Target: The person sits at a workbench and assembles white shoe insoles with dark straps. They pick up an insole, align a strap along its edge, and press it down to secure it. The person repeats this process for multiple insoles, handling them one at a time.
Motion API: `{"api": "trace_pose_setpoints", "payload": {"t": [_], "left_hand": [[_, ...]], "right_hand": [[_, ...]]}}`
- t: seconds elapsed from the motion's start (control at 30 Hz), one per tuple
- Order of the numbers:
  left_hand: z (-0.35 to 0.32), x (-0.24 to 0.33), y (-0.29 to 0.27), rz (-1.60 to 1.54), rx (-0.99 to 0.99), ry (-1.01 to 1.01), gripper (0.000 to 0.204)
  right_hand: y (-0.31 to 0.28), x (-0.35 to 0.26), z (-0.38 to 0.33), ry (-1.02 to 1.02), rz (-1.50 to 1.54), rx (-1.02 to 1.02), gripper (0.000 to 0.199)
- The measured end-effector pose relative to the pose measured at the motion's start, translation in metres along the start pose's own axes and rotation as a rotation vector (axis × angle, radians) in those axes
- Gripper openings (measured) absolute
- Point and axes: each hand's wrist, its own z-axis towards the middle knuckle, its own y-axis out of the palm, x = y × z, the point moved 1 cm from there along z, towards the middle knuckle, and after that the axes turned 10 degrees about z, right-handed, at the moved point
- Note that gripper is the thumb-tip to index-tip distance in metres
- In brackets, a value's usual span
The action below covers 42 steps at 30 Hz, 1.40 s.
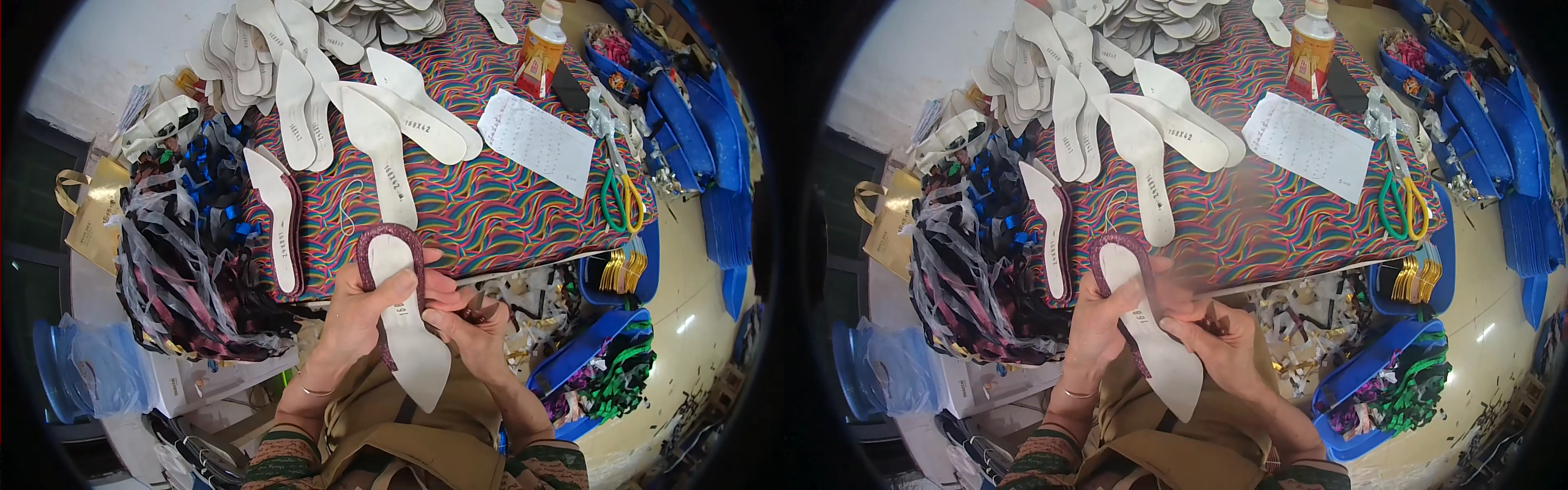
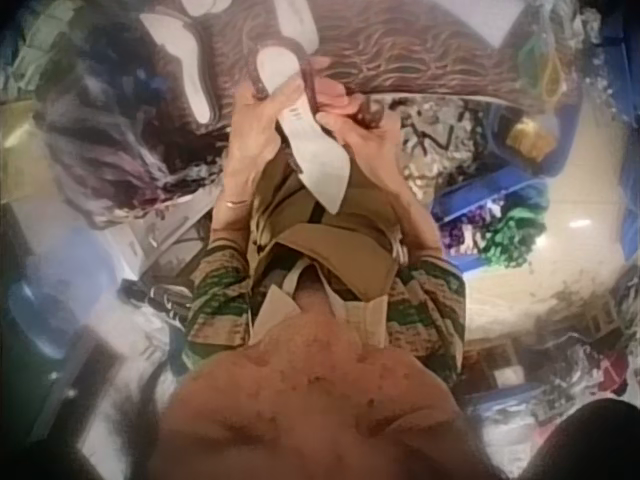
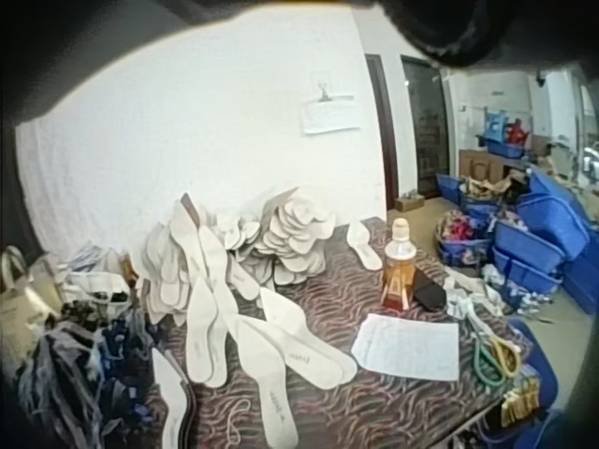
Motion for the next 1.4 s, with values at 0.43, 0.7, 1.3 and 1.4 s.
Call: {"api": "trace_pose_setpoints", "payload": {"t": [0.43, 0.7, 1.3, 1.4], "left_hand": [[0.016, -0.018, -0.009, -0.377, -0.148, 0.014, 0.031], [0.006, -0.038, 0.013, 0.008, -0.048, 0.028, 0.045], [0.011, -0.008, -0.006, 0.103, 0.058, 0.246, 0.018], [0.016, -0.013, -0.007, 0.045, 0.017, 0.279, 0.018]], "right_hand": [[-0.020, -0.007, 0.001, -0.058, -0.377, -0.207, 0.007], [-0.017, -0.009, 0.029, -0.298, -0.150, -0.121, 0.007], [-0.043, -0.023, -0.013, -0.362, -0.740, -0.293, 0.036], [-0.039, -0.022, -0.026, -0.461, -0.950, -0.273, 0.040]]}}
